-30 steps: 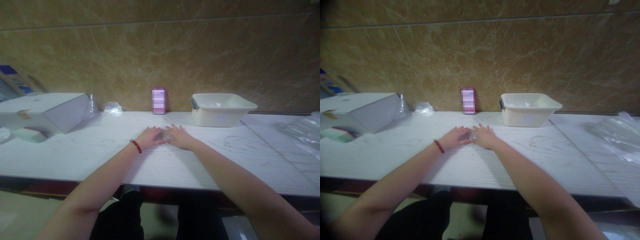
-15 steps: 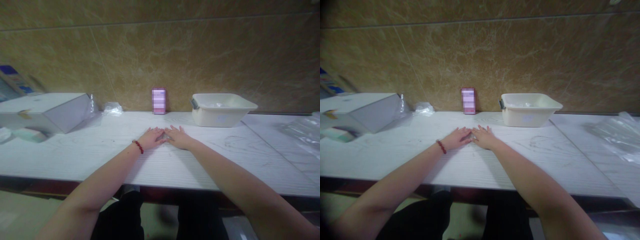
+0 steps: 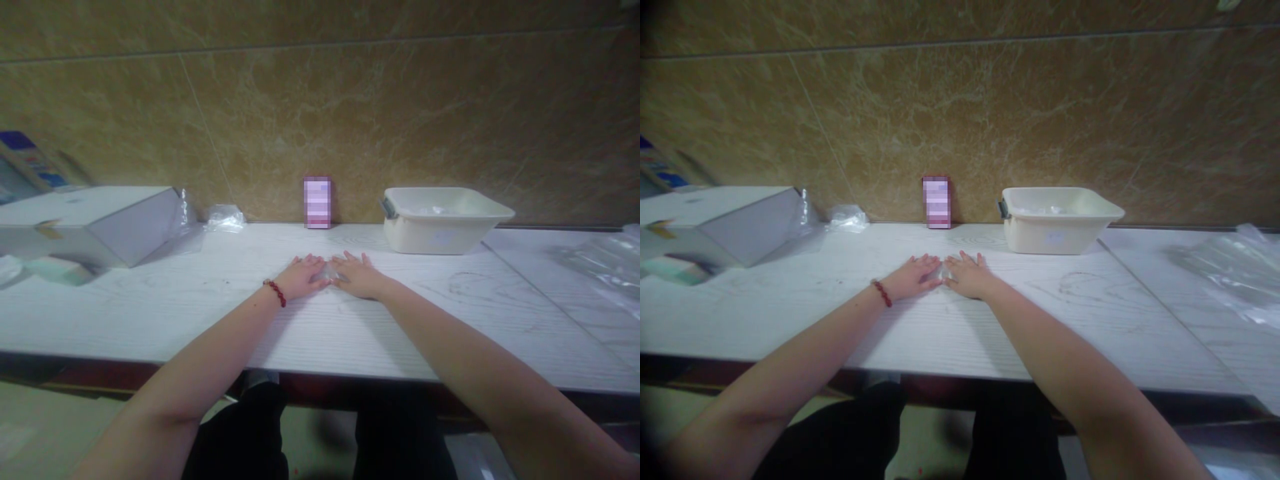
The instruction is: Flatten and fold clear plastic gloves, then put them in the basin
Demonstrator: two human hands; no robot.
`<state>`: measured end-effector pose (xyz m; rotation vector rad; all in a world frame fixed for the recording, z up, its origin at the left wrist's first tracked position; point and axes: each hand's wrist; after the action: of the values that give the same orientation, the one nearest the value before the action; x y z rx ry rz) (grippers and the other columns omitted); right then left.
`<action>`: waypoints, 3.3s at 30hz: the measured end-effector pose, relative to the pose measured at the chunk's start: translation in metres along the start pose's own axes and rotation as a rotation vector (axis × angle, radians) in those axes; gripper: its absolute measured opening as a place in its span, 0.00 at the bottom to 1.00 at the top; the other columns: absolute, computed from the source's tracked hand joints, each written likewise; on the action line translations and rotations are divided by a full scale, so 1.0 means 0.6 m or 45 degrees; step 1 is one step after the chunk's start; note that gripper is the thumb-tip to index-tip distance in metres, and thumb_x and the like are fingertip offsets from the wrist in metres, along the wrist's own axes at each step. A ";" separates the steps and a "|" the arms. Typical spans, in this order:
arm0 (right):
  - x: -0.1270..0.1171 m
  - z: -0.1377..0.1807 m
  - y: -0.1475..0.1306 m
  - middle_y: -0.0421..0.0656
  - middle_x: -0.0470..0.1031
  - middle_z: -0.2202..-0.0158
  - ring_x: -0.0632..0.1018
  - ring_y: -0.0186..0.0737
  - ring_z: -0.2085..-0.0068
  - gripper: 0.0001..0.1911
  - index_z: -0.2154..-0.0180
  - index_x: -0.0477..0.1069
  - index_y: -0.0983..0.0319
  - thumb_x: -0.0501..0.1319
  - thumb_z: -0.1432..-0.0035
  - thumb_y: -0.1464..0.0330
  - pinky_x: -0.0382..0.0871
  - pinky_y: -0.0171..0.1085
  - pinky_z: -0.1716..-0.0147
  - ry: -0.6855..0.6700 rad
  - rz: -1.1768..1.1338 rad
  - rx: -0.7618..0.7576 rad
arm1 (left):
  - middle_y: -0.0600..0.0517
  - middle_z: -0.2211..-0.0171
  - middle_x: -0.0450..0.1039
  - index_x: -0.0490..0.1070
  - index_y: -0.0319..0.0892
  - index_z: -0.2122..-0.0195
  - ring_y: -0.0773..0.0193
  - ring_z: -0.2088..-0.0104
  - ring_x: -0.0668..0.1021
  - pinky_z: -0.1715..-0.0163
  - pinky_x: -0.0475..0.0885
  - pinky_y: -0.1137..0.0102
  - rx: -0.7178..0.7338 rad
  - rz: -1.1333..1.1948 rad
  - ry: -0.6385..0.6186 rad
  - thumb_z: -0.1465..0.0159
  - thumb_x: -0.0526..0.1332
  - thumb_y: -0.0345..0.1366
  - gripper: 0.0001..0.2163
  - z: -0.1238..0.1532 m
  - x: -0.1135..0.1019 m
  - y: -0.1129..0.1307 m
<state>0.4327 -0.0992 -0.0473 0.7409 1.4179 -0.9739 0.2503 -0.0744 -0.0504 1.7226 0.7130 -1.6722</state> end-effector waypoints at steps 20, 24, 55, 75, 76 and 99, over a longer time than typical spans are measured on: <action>-0.010 0.009 0.037 0.39 0.39 0.41 0.38 0.55 0.43 0.39 0.44 0.42 0.51 0.40 0.57 0.42 0.32 0.59 0.52 -0.088 0.009 0.186 | 0.45 0.43 0.43 0.51 0.46 0.46 0.50 0.44 0.45 0.51 0.44 0.52 -0.125 0.027 -0.130 0.52 0.46 0.61 0.36 0.015 -0.019 -0.056; -0.014 0.010 0.049 0.39 0.40 0.41 0.39 0.56 0.43 0.39 0.45 0.43 0.49 0.42 0.58 0.42 0.33 0.60 0.52 -0.087 -0.009 0.181 | 0.47 0.44 0.47 0.56 0.46 0.48 0.55 0.44 0.48 0.50 0.46 0.55 -0.147 0.113 -0.072 0.46 0.43 0.55 0.28 0.012 -0.016 -0.062; -0.004 -0.008 0.080 0.46 0.68 0.58 0.68 0.36 0.57 0.13 0.61 0.67 0.64 0.53 0.50 0.69 0.57 0.32 0.56 0.308 -0.229 0.158 | 0.46 0.56 0.63 0.72 0.39 0.74 0.57 0.53 0.64 0.53 0.57 0.68 -0.204 0.342 0.221 0.51 0.56 0.45 0.14 -0.005 0.003 -0.066; -0.009 -0.012 0.068 0.42 0.73 0.68 0.72 0.31 0.68 0.09 0.64 0.60 0.62 0.45 0.44 0.69 0.62 0.32 0.68 0.477 -0.717 0.323 | 0.57 0.78 0.64 0.57 0.40 0.73 0.72 0.78 0.67 0.79 0.60 0.77 -0.157 1.244 0.530 0.47 0.55 0.39 0.08 -0.006 0.008 -0.046; -0.010 -0.012 0.066 0.42 0.73 0.68 0.72 0.31 0.68 0.09 0.63 0.60 0.62 0.45 0.44 0.68 0.63 0.32 0.68 0.485 -0.742 0.304 | 0.57 0.78 0.64 0.57 0.40 0.73 0.72 0.78 0.67 0.79 0.60 0.77 -0.165 1.267 0.538 0.47 0.56 0.38 0.08 -0.006 0.008 -0.045; -0.031 0.011 0.019 0.43 0.72 0.68 0.72 0.32 0.69 0.18 0.63 0.67 0.63 0.60 0.58 0.62 0.65 0.31 0.70 0.160 -1.128 0.085 | 0.58 0.80 0.59 0.61 0.40 0.73 0.77 0.84 0.61 0.86 0.53 0.80 -0.101 1.752 0.364 0.47 0.56 0.36 0.05 0.003 -0.010 -0.004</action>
<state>0.4476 -0.0980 -0.0300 0.1871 1.8737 -1.6704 0.2468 -0.0741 -0.0448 1.6984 -0.3273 -0.4345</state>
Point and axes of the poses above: each hand's wrist, its own z-axis away from the middle knuckle, its own x-axis out of the palm, y = z × x
